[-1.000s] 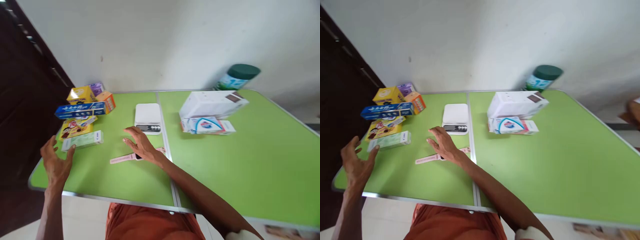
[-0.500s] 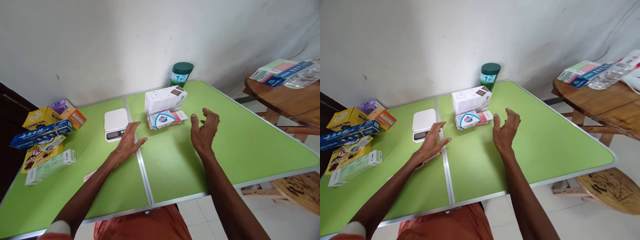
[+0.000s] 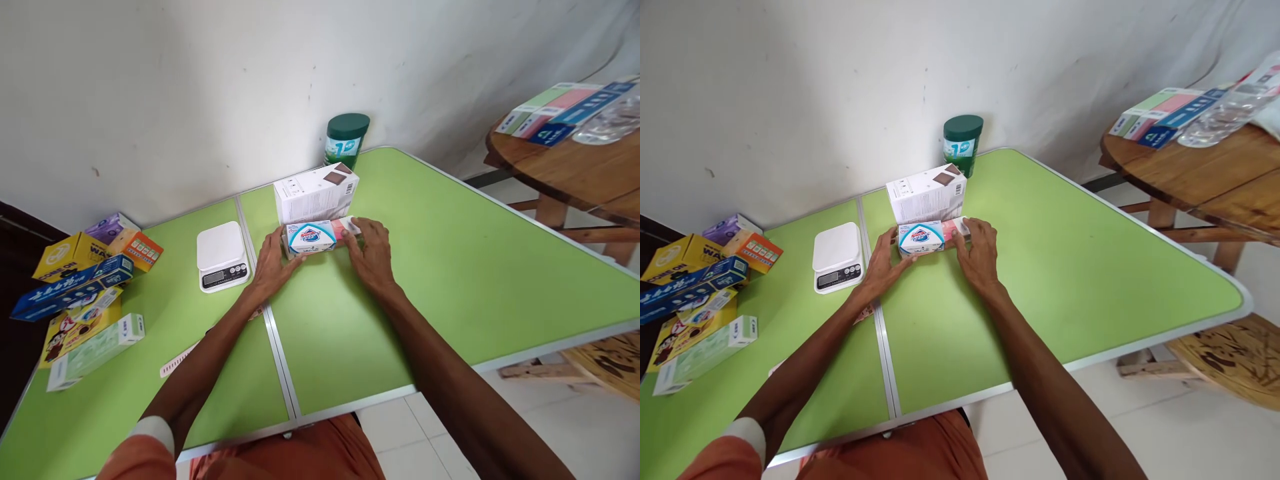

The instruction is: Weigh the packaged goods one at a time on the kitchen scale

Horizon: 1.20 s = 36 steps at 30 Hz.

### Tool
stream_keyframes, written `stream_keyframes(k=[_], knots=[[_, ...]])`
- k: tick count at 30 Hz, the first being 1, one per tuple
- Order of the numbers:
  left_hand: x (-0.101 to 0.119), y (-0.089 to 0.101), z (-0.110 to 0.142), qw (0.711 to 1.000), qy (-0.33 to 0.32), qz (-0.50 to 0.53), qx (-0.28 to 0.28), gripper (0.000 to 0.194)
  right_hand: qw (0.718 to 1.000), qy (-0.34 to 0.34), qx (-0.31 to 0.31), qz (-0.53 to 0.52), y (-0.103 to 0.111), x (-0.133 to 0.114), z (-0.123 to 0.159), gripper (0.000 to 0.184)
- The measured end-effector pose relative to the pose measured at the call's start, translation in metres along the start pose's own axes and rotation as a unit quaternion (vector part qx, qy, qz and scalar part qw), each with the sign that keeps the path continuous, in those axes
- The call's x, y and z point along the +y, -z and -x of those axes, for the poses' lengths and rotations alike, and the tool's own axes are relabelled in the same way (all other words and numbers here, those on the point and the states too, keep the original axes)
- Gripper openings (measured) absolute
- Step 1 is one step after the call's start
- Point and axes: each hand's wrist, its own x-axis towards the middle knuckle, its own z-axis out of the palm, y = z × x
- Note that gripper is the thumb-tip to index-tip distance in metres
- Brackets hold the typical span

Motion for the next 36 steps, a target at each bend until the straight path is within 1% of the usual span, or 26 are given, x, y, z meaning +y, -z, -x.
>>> stream_keyframes(k=[2, 3, 7, 10, 13, 14, 16, 17, 19, 22, 24, 25, 27, 29, 32, 36], knots=[[0.000, -0.003, -0.002, 1.000, 0.001, 0.013, 0.005, 0.097, 1.000, 0.027, 0.001, 0.014, -0.005, -0.008, 0.006, 0.046], [0.001, -0.005, -0.004, 1.000, 0.000, 0.014, 0.009, 0.096, 0.999, 0.037, -0.001, 0.016, -0.008, -0.012, 0.008, 0.044], [0.004, -0.007, -0.008, 1.000, -0.005, -0.011, 0.022, 0.078, 0.998, 0.060, -0.010, -0.012, -0.011, -0.028, 0.019, 0.056], [0.008, -0.001, -0.003, 1.000, 0.000, -0.008, 0.025, 0.074, 0.997, 0.058, -0.015, -0.046, -0.006, -0.043, 0.028, 0.059], [0.012, 0.013, 0.009, 0.999, -0.013, -0.006, 0.048, 0.076, 0.996, 0.043, -0.020, -0.073, 0.000, -0.066, 0.037, 0.059], [0.013, 0.022, 0.014, 0.998, -0.020, -0.012, 0.063, 0.077, 0.996, 0.040, -0.023, -0.080, 0.000, -0.076, 0.039, 0.058], [0.014, 0.045, 0.025, 0.994, -0.032, -0.034, 0.095, 0.079, 0.994, 0.046, -0.032, -0.096, -0.005, -0.099, 0.041, 0.058], [0.012, 0.059, 0.031, 0.992, -0.034, -0.049, 0.111, 0.080, 0.992, 0.054, -0.041, -0.105, -0.011, -0.110, 0.041, 0.058], [0.004, 0.090, 0.044, 0.987, -0.025, -0.076, 0.138, 0.082, 0.987, 0.076, -0.069, -0.126, -0.029, -0.133, 0.039, 0.060], [-0.017, 0.131, 0.065, 0.979, 0.015, -0.098, 0.176, 0.081, 0.973, 0.110, -0.125, -0.159, -0.069, -0.161, 0.040, 0.066], [-0.035, 0.150, 0.079, 0.973, 0.048, -0.105, 0.201, 0.078, 0.962, 0.137, -0.155, -0.177, -0.098, -0.174, 0.044, 0.069], [-0.044, 0.156, 0.084, 0.970, 0.063, -0.106, 0.211, 0.076, 0.958, 0.151, -0.163, -0.183, -0.111, -0.179, 0.046, 0.070], [-0.059, 0.163, 0.093, 0.965, 0.092, -0.102, 0.224, 0.074, 0.951, 0.176, -0.165, -0.191, -0.132, -0.185, 0.050, 0.071], [-0.071, 0.164, 0.098, 0.962, 0.114, -0.095, 0.229, 0.073, 0.950, 0.191, -0.157, -0.189, -0.146, -0.187, 0.054, 0.071], [-0.081, 0.161, 0.100, 0.960, 0.131, -0.093, 0.227, 0.071, 0.954, 0.194, -0.155, -0.171, -0.155, -0.183, 0.059, 0.065], [-0.088, 0.159, 0.100, 0.961, 0.135, -0.098, 0.220, 0.072, 0.957, 0.191, -0.154, -0.152, -0.160, -0.175, 0.063, 0.057]])
